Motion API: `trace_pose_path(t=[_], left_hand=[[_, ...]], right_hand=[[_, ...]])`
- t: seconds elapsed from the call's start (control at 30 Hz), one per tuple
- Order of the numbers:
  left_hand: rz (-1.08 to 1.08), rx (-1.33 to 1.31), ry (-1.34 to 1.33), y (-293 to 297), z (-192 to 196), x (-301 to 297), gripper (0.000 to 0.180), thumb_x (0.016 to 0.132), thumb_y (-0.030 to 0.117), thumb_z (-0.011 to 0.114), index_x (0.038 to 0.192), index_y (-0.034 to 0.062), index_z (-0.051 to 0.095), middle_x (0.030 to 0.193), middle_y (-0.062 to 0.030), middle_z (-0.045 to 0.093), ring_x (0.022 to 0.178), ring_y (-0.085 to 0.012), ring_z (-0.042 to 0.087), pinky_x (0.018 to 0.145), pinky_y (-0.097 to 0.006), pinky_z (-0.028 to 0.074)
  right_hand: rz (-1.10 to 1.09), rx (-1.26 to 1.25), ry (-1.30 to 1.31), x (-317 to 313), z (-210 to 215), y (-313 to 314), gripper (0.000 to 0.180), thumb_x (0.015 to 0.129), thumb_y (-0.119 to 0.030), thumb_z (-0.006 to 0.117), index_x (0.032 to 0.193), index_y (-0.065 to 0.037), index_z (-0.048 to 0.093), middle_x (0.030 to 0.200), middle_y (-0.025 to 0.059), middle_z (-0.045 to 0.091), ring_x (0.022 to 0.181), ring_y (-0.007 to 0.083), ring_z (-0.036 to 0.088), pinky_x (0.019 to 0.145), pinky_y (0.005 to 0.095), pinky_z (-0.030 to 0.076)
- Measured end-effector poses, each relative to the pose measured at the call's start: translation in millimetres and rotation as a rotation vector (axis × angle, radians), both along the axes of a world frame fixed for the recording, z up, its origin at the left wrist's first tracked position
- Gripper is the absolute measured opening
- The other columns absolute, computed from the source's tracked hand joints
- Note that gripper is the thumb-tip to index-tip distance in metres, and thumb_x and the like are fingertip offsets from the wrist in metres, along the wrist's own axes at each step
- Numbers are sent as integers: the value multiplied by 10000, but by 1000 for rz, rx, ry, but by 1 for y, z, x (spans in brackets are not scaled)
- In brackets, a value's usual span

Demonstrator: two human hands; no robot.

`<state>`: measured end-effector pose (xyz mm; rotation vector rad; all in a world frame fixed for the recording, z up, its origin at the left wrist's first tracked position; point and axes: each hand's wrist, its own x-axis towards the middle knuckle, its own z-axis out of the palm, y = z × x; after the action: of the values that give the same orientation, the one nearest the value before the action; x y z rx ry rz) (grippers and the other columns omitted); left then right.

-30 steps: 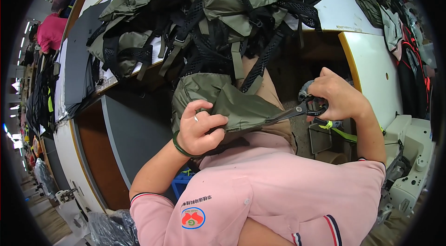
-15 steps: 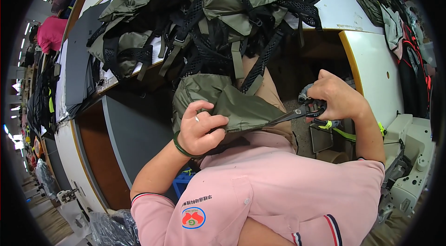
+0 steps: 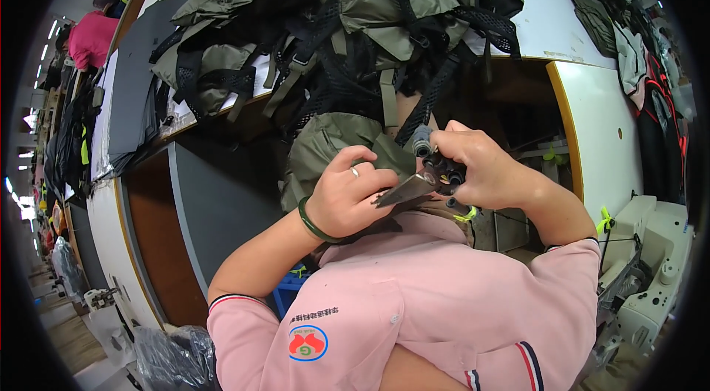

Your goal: Trim excess material and threads from green fabric vest components using scissors.

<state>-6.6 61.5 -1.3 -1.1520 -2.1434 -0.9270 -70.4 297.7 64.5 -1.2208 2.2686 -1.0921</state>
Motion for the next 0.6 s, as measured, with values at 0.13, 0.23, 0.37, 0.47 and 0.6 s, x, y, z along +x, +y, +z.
trace_pose_path(t=[0.13, 0.23, 0.37, 0.47, 0.6], left_hand=[[29, 12, -43, -5, -5, 1, 207, 687, -23, 717, 795, 81, 575, 881, -44, 658, 604, -179, 546, 829, -424, 503], [37, 14, -40, -8, -8, 0, 219, 685, -16, 735, 797, 81, 573, 893, -50, 644, 612, -180, 553, 825, -421, 502], [29, -5, -39, -7, 3, -4, 227, 691, 19, 760, 802, 73, 570, 929, -66, 639, 661, -193, 577, 809, -402, 503], [-19, -60, -315, -18, 17, -5, 195, 736, 80, 773, 820, 50, 600, 962, -87, 635, 763, -241, 613, 783, -381, 510], [242, -267, -467, -49, 18, -2, 125, 814, 130, 740, 878, 50, 669, 983, -89, 632, 876, -294, 627, 760, -375, 526]], right_hand=[[-105, -277, -596, -4, 0, 6, 227, 782, -49, 787, 865, -38, 577, 806, 13, 612, 744, 96, 578, 669, 260, 473], [-161, -168, -323, -10, 4, 11, 282, 773, -69, 826, 889, -40, 571, 808, 8, 606, 752, 73, 566, 668, 249, 473], [29, 8, 53, 2, -9, 2, 411, 692, -172, 876, 893, -47, 541, 770, 45, 623, 724, 253, 520, 684, 353, 439], [54, 75, 28, 2, -15, 4, 291, 710, -99, 773, 815, -62, 504, 750, 48, 625, 717, 265, 485, 681, 357, 420], [32, 112, -16, 2, -14, 14, 283, 699, -72, 762, 794, -57, 495, 739, 56, 609, 721, 273, 468, 676, 363, 417]])
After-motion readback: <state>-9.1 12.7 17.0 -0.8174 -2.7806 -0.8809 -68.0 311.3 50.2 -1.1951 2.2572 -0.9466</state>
